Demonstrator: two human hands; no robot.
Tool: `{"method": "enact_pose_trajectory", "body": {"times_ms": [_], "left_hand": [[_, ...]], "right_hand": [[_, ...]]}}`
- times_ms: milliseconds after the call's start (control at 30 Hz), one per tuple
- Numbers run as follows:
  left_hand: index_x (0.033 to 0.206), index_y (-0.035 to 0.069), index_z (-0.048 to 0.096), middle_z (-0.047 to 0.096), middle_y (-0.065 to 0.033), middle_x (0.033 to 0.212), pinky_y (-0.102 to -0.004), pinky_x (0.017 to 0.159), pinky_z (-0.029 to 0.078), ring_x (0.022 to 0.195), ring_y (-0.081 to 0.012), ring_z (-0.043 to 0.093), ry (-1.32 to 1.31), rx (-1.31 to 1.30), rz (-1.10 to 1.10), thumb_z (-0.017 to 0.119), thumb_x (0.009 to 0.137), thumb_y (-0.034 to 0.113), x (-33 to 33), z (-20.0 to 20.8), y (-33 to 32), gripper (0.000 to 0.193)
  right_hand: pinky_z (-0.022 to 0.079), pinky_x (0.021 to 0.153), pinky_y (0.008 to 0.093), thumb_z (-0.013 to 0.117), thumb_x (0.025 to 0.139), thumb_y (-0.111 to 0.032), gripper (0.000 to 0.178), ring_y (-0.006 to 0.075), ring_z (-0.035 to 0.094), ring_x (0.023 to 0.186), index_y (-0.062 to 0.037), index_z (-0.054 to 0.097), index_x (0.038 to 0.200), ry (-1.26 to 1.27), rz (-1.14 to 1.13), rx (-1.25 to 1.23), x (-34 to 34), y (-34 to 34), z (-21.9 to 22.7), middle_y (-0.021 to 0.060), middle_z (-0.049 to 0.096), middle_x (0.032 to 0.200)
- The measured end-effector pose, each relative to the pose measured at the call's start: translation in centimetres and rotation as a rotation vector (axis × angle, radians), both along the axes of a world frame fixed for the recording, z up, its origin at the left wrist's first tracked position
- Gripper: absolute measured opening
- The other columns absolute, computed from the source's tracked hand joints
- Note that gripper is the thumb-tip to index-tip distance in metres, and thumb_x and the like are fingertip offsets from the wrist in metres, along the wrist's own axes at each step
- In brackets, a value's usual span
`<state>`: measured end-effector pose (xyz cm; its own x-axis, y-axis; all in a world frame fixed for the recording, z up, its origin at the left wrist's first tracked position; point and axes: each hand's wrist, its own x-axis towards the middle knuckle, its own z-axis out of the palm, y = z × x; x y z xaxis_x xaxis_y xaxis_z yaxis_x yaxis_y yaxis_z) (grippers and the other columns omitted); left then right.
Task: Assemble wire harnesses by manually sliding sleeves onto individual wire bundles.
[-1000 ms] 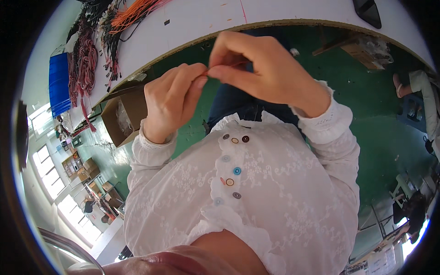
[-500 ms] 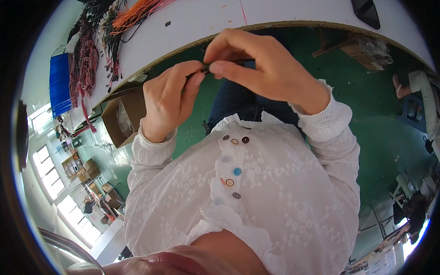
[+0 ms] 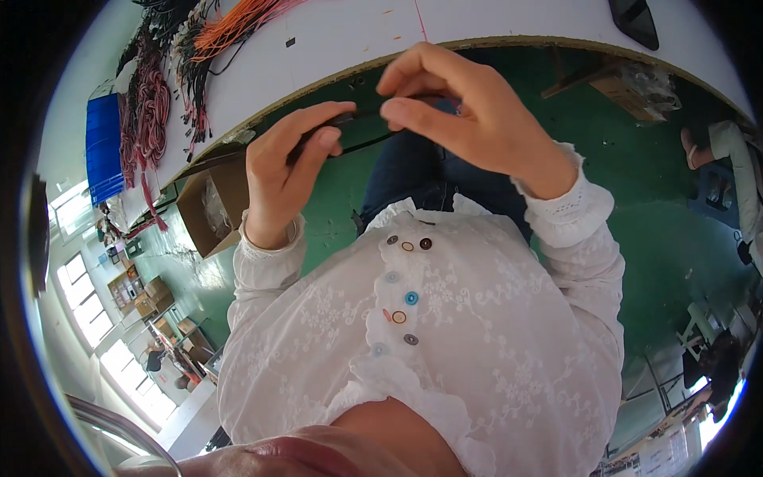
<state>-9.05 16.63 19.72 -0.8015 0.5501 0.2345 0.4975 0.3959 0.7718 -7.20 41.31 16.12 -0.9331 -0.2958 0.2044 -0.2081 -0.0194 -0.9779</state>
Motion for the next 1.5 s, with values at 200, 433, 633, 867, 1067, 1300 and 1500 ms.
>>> {"method": "enact_pose_trajectory", "body": {"times_ms": [200,433,633,867,1067,1300,1500], "left_hand": [[0.106,-0.001,0.070,0.065,-0.0083,0.077,-0.0255,0.053,0.045,0.060,-0.0164,0.059,0.052,0.002,0.045,0.072,0.091,0.004,0.3,-0.8,0.0,0.016],[0.104,-0.002,0.071,0.062,-0.0080,0.073,-0.0253,0.052,0.042,0.057,-0.0152,0.055,0.070,-0.028,0.070,0.073,0.090,0.002,0.2,-0.2,-0.5,0.015],[0.108,-0.004,0.070,0.063,-0.0040,0.074,-0.0232,0.052,0.040,0.059,-0.0091,0.052,0.013,0.157,0.095,0.067,0.097,0.007,0.3,0.1,-0.3,0.016],[0.117,0.003,0.059,0.056,0.0027,0.083,-0.0224,0.049,0.025,0.057,-0.0056,0.032,-0.241,0.989,0.357,0.051,0.109,0.027,1.4,0.3,-8.3,0.027],[0.111,0.008,0.053,0.031,0.0052,0.069,-0.0244,0.046,0.017,0.055,-0.0054,0.019,-0.431,1.336,0.345,0.048,0.110,0.028,3.3,0.5,-12.9,0.021],[0.129,0.004,0.055,0.049,0.0030,0.076,-0.0211,0.053,0.034,0.060,-0.0058,0.040,-0.583,1.268,0.543,0.052,0.108,0.028,9.8,-5.6,-19.9,0.032],[0.132,0.003,0.062,0.069,-0.0087,0.109,-0.0359,0.097,0.047,0.108,-0.0203,0.063,0.222,-0.085,0.964,0.066,0.098,0.012,10.5,-9.8,-11.7,0.036]], "right_hand": [[0.052,0.073,0.0233,0.068,0.097,-0.010,0.012,0.0105,0.065,0.083,0.0003,0.065,0.104,0.097,0.034,0.130,-0.3,-0.6,1.0,0.0046,0.067,0.093],[0.050,0.074,0.0231,0.070,0.095,-0.006,0.013,0.0105,0.064,0.083,0.0002,0.068,0.107,0.147,0.035,0.170,-0.8,0.5,1.2,0.0041,0.069,0.093],[0.049,0.083,0.0266,0.068,0.095,-0.004,0.014,0.0133,0.065,0.088,0.0005,0.067,0.108,0.308,0.094,0.239,-1.8,0.2,3.7,0.0053,0.070,0.097],[0.054,0.077,0.0278,0.050,0.106,-0.020,0.029,0.0189,0.067,0.084,-0.0014,0.066,0.120,-0.309,0.351,0.048,5.2,4.6,-1.6,0.0125,0.071,0.110],[0.057,0.090,0.0322,0.048,0.109,-0.027,0.036,0.0214,0.071,0.100,-0.0022,0.060,0.131,-0.828,-0.236,-0.419,6.4,-3.3,-11.2,0.0134,0.069,0.121],[0.059,0.086,0.0337,0.052,0.107,-0.025,0.028,0.0218,0.072,0.098,-0.0031,0.063,0.120,-0.548,-0.175,-0.469,4.8,-4.9,-6.5,0.0121,0.072,0.109],[0.058,0.078,0.0301,0.057,0.105,-0.019,0.022,0.0181,0.071,0.091,-0.0021,0.065,0.116,-0.485,-0.053,-0.442,5.7,-6.0,-4.2,0.0097,0.072,0.102]]}}
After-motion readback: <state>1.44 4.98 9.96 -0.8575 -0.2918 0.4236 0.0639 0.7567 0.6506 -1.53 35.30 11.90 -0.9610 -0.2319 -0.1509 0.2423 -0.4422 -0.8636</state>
